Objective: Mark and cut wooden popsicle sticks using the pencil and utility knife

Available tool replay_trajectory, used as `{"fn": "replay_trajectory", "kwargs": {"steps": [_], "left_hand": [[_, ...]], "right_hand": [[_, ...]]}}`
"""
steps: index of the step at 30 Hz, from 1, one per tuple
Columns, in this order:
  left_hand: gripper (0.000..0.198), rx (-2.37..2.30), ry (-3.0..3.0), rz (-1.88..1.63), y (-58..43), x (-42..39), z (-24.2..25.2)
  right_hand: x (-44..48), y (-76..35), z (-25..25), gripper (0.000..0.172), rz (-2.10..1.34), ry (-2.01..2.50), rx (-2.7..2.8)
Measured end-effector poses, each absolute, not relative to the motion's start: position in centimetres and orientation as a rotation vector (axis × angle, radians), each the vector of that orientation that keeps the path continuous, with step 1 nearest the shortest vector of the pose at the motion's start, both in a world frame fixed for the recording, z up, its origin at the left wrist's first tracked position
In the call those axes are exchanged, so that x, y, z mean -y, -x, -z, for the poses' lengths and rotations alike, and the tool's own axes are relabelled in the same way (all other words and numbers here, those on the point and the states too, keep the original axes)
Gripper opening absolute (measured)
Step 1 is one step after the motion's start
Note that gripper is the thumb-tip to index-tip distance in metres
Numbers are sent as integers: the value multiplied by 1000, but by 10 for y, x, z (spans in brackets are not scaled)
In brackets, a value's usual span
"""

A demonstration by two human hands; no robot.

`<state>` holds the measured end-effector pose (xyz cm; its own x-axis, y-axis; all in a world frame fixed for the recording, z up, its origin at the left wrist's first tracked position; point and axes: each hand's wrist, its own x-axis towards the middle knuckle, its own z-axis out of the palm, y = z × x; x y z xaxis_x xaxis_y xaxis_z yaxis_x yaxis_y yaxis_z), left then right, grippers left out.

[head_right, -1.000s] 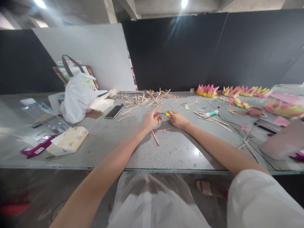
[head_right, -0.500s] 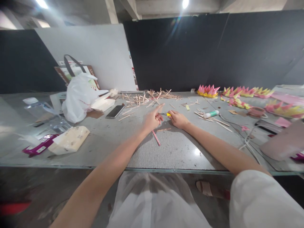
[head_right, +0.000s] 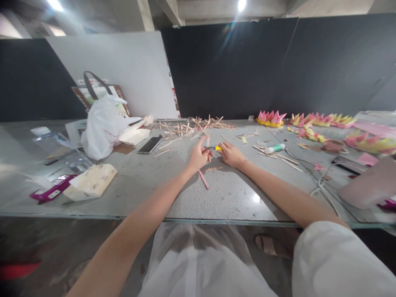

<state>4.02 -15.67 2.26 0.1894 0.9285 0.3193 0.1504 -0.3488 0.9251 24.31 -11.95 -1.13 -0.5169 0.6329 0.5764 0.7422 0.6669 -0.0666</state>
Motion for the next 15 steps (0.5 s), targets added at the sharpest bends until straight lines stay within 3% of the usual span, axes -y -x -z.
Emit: {"fn": "replay_trajectory", "kwargs": {"steps": [15], "left_hand": [[68, -969, -1459, -1265, -42, 151, -24]], "right_hand": [[118, -242, 12, 37, 387, 1125, 2229]]}}
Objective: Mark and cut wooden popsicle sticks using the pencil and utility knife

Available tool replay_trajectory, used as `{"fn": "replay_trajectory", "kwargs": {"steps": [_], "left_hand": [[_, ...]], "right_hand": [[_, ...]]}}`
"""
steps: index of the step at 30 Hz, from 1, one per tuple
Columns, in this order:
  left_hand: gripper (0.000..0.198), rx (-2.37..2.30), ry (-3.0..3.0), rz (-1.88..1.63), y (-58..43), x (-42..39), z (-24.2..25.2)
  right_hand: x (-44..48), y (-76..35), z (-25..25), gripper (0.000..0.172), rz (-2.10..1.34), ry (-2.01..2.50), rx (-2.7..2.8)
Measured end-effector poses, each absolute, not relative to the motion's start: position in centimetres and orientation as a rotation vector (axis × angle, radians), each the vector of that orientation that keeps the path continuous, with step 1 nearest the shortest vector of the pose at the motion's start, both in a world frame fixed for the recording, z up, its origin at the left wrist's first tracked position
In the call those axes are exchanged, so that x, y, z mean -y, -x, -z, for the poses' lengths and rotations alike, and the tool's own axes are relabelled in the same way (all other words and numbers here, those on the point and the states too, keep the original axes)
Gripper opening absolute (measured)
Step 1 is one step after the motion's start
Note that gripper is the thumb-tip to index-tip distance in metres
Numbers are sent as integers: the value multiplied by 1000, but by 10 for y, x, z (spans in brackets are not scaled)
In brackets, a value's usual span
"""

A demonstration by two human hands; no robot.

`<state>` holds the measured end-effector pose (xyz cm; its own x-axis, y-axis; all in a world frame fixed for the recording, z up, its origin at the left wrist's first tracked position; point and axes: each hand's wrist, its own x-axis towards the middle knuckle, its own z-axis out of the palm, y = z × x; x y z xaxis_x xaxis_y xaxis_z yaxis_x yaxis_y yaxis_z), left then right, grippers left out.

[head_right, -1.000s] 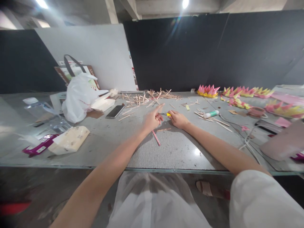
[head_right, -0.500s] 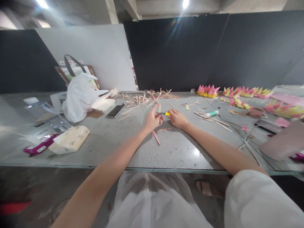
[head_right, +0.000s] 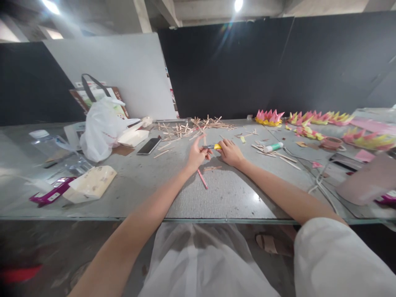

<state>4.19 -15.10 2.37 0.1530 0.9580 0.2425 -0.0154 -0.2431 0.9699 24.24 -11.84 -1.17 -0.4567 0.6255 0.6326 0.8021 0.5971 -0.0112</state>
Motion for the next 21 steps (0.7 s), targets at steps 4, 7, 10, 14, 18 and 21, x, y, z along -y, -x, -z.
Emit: {"fn": "replay_trajectory", "kwargs": {"steps": [4, 7, 10, 14, 18, 21], "left_hand": [[68, -970, -1451, -1266, -41, 150, -24], [69, -968, -1458, -1255, -42, 149, -25], [72, -956, -1477, -1222, -42, 149, -25], [74, -940, -1508, -1201, -43, 150, -25], [73, -896, -1558, -1221, -43, 151, -25], [73, -905, -1576, -1196, -43, 152, -25]], "right_hand": [[119, -243, 11, 36, 375, 1135, 2232], [120, -243, 10, 34, 363, 1141, 2235], [120, -243, 10, 33, 354, 1147, 2230], [119, -244, 11, 32, 338, 1147, 2238], [118, -245, 12, 30, 326, 1148, 2231], [118, -245, 12, 30, 333, 1150, 2241]]}}
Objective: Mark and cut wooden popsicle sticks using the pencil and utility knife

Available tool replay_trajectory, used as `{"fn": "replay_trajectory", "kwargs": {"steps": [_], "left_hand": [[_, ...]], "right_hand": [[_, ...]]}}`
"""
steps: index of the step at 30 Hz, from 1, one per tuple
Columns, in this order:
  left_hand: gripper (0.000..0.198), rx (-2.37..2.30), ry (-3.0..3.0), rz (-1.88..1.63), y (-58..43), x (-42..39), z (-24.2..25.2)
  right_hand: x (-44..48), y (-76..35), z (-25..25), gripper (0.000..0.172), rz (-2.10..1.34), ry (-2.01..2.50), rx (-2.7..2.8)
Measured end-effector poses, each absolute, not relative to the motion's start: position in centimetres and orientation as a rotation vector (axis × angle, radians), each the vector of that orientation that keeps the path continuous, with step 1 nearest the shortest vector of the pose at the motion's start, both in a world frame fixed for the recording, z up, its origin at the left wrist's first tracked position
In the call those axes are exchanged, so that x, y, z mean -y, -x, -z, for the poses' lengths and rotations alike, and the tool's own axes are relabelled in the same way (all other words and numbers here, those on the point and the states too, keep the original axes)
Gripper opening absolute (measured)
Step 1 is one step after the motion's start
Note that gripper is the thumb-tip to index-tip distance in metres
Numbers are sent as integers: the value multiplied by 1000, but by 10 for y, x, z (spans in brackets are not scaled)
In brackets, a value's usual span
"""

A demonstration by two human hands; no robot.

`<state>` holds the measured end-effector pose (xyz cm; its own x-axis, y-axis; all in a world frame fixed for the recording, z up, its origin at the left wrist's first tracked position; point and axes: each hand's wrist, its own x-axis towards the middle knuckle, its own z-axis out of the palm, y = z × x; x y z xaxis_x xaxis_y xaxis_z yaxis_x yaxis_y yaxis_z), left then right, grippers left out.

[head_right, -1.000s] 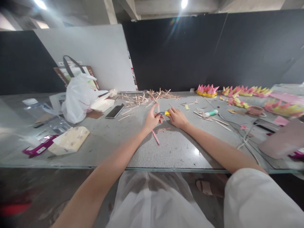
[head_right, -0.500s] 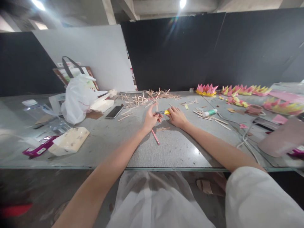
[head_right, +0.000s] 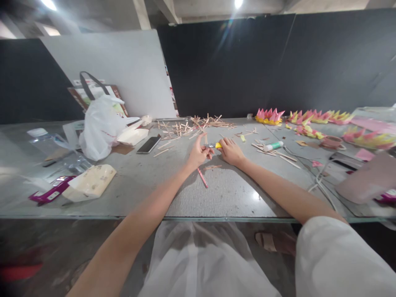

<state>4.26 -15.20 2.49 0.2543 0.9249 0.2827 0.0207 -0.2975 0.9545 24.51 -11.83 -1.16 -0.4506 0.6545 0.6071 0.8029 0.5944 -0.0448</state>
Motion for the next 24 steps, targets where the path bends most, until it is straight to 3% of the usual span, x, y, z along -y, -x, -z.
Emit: {"fn": "replay_trajectory", "kwargs": {"steps": [9, 18, 24], "left_hand": [[74, -981, -1643, -1156, -42, 150, -21], [80, -1216, -2142, -1146, -29, 146, -15], [81, -1268, -2056, -1131, -28, 141, -9]], "right_hand": [[121, -244, 9, 31, 395, 1162, 2257], [120, -244, 9, 37, 455, 1204, 2233], [114, -245, 12, 38, 462, 1288, 2087]]}}
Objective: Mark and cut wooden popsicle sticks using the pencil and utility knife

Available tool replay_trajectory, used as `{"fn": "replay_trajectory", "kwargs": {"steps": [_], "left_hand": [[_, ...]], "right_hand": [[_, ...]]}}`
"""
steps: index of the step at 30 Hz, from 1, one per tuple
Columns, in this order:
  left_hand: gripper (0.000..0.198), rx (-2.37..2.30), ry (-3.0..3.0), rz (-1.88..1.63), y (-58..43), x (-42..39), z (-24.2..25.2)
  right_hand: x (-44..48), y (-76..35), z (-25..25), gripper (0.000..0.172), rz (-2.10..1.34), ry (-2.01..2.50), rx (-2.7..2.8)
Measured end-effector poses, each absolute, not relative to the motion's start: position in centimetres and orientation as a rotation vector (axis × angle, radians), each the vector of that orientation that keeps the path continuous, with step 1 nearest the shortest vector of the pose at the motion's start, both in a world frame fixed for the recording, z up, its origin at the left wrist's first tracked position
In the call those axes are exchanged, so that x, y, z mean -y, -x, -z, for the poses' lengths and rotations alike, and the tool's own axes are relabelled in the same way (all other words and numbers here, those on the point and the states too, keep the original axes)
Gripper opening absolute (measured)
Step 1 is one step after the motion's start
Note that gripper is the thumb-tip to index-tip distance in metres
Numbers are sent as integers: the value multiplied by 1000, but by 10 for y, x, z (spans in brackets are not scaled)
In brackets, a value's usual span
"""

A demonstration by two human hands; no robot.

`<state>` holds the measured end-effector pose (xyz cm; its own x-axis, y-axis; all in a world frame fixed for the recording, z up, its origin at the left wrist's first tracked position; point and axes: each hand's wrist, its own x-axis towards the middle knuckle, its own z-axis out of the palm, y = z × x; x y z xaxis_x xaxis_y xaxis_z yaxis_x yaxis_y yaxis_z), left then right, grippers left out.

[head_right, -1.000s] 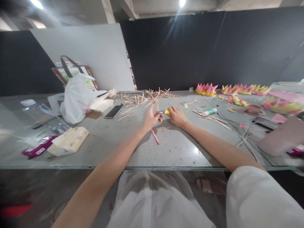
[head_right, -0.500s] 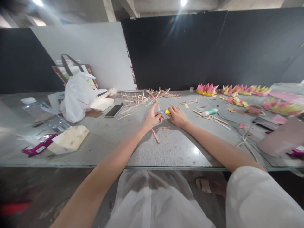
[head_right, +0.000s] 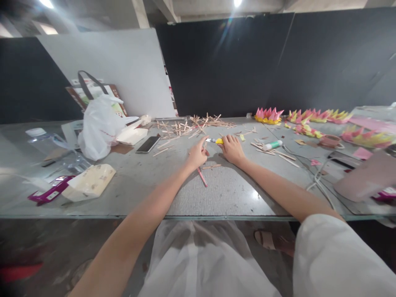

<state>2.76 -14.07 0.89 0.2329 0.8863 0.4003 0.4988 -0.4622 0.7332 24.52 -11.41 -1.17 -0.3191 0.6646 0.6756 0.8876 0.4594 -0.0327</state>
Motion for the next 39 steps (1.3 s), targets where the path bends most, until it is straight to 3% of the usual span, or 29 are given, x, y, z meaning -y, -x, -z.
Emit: {"fn": "replay_trajectory", "kwargs": {"steps": [9, 25, 39], "left_hand": [[72, -1222, -1647, -1330, -26, 140, -18], [54, -1235, -1573, -1321, -31, 143, -24], [60, -1271, -1795, -1285, -27, 141, -19]], "right_hand": [[108, -247, 18, 37, 351, 1245, 2141], [111, -244, 14, 36, 231, 1134, 2261], [110, -243, 15, 33, 177, 1114, 2254]]}}
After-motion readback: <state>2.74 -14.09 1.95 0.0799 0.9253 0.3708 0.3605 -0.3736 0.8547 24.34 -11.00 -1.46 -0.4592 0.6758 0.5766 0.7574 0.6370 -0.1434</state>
